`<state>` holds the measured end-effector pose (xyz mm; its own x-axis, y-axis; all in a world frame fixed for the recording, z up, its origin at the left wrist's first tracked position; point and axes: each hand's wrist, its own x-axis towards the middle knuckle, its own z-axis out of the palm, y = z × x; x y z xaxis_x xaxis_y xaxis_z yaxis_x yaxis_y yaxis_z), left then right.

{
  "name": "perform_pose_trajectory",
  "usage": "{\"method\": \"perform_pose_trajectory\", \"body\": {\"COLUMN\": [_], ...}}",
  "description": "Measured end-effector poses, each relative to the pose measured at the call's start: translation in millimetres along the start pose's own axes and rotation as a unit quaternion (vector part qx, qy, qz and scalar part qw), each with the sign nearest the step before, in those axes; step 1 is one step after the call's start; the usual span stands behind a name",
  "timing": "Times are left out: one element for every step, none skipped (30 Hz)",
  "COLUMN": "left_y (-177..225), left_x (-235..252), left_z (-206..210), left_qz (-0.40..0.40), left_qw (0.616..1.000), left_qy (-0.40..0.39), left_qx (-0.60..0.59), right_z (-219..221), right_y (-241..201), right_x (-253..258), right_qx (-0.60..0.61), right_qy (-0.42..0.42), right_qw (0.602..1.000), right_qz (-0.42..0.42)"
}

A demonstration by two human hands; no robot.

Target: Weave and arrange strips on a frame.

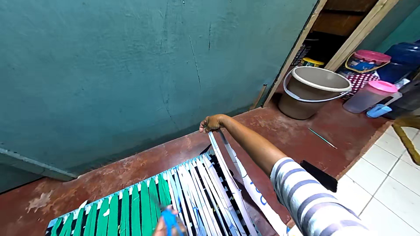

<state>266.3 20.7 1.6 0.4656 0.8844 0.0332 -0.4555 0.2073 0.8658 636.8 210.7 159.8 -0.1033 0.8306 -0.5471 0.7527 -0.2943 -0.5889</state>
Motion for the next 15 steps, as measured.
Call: {"method": "perform_pose_trajectory", "body": {"left_y": [-9.2,-15.0,-17.5,-18.1,-20.0,-24.0,-29.6,-36.5,-42.7,-47.8,-50.1,-50.0,-50.1,-49.7,-47.9], "left_x": [9.0,16.5,23.6,31.6,40.1,48.8,57.7,67.0,76.2,85.3,94.4,103.3,112.2,120.6,128.1], "left_z": [25.3,48.6,69.3,88.2,103.2,113.3,119.3,122.0,123.2,123.1,122.9,123.0,122.6,121.9,122.3], "left_qz": [-0.011,-0.025,-0.044,-0.076,-0.110,-0.142,-0.167,-0.182,-0.188,-0.186,-0.182,-0.180,-0.181,-0.187,-0.196], "left_qw": [1.000,0.999,0.997,0.991,0.984,0.975,0.966,0.956,0.944,0.931,0.915,0.895,0.877,0.861,0.847], "left_qy": [-0.011,-0.015,-0.022,-0.022,-0.020,-0.019,-0.017,-0.016,-0.014,-0.011,-0.011,-0.015,-0.024,-0.035,-0.048], "left_qx": [0.006,0.023,0.058,0.103,0.139,0.168,0.197,0.231,0.270,0.313,0.360,0.408,0.444,0.471,0.492], "right_z": [4.1,7.5,10.4,13.2,15.5,17.7,19.6,20.8,21.9,22.9,23.6,23.9,24.1,24.3,24.5], "right_y": [3.1,5.0,6.4,7.6,8.6,9.8,11.3,12.5,13.2,13.4,12.9,13.2,14.1,14.4,14.1], "right_x": [8.7,15.6,21.2,26.0,30.0,33.2,36.6,40.0,42.5,44.5,45.6,46.7,48.3,48.9,48.7], "right_qx": [-0.002,-0.005,-0.011,-0.018,-0.024,-0.029,-0.033,-0.037,-0.039,-0.041,-0.044,-0.045,-0.045,-0.048,-0.052], "right_qy": [0.006,0.010,0.011,0.010,0.005,-0.001,-0.005,-0.008,-0.009,-0.010,-0.011,-0.012,-0.014,-0.015,-0.015], "right_qw": [1.000,1.000,1.000,1.000,1.000,1.000,0.999,0.999,0.999,0.999,0.999,0.999,0.999,0.998,0.998], "right_qz": [-0.005,-0.006,-0.005,-0.004,-0.003,-0.003,-0.004,-0.005,-0.008,-0.012,-0.015,-0.019,-0.023,-0.026,-0.029]}}
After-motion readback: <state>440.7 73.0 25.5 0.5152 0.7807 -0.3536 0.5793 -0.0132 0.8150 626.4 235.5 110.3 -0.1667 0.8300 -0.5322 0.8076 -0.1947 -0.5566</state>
